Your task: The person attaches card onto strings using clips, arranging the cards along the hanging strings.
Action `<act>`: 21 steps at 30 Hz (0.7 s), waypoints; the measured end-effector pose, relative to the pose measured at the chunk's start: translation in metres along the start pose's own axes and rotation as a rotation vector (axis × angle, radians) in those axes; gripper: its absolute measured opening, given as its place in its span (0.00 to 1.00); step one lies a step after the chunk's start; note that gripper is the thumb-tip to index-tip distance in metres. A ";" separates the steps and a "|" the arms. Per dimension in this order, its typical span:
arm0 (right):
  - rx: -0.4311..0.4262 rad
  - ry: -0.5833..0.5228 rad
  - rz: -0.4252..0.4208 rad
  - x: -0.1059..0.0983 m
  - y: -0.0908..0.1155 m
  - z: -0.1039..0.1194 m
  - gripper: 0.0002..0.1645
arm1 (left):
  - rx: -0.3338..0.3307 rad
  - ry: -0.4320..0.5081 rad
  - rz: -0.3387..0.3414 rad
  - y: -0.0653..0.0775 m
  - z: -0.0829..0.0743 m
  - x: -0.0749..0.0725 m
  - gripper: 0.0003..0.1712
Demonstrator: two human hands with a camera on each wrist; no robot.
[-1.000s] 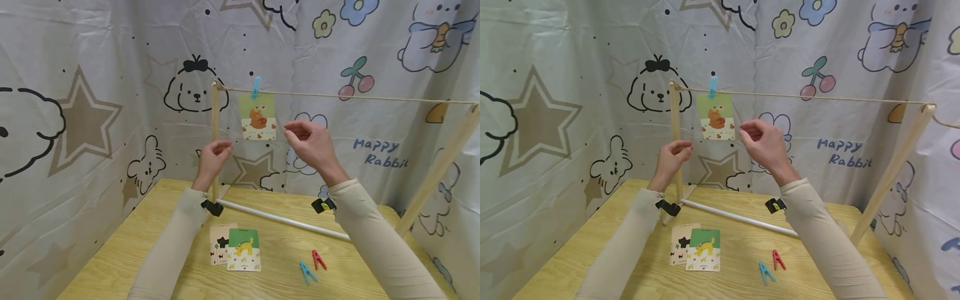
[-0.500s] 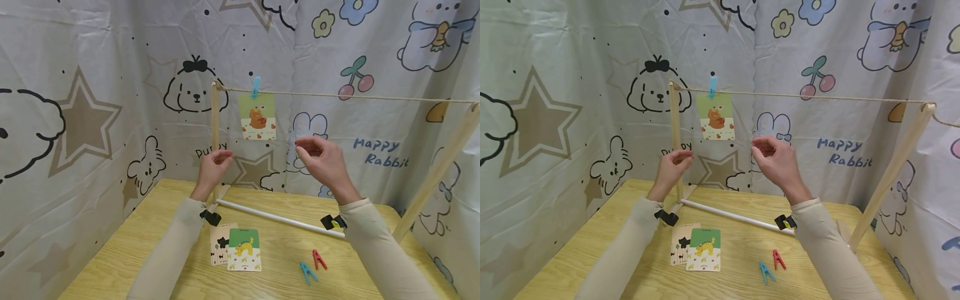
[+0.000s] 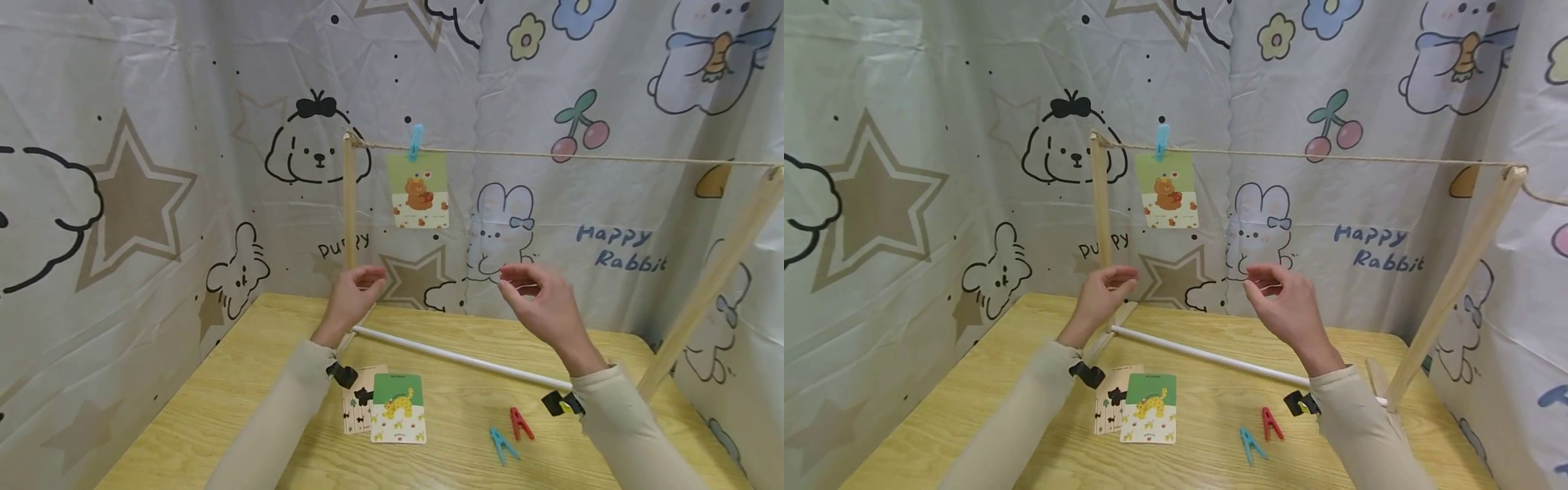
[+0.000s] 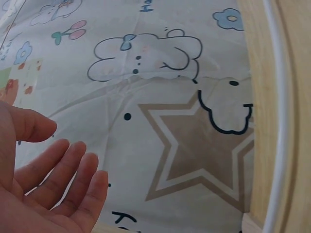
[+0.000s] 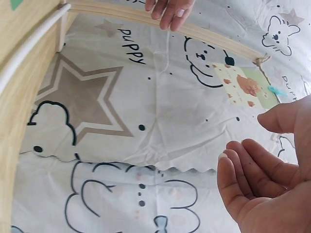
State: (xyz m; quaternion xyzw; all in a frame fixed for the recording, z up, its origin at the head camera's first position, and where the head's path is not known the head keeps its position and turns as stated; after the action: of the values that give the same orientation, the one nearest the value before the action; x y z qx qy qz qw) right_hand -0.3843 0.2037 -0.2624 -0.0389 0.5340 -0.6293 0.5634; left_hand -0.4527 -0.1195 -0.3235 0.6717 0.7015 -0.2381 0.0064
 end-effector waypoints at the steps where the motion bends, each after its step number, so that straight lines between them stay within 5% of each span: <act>1: 0.008 0.002 0.008 0.001 0.004 -0.003 0.15 | 0.003 -0.008 0.006 0.002 0.001 0.001 0.14; 21: 0.143 0.044 0.127 0.021 0.075 -0.043 0.16 | -0.018 -0.065 0.103 0.022 0.028 0.023 0.14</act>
State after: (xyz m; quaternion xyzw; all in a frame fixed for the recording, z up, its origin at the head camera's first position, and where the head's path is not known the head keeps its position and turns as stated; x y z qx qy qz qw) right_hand -0.3702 0.2302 -0.3463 0.0491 0.5013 -0.6297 0.5915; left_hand -0.4428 -0.1075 -0.3633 0.6987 0.6675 -0.2528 0.0474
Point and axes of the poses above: each hand's wrist, its own y-axis away from the middle knuckle, its own x-axis out of the palm, z = x × y, the point moved 9 cm from there along -y, towards the middle knuckle, and after that the axes turned 10 degrees about -x, right-handed, at the moved point
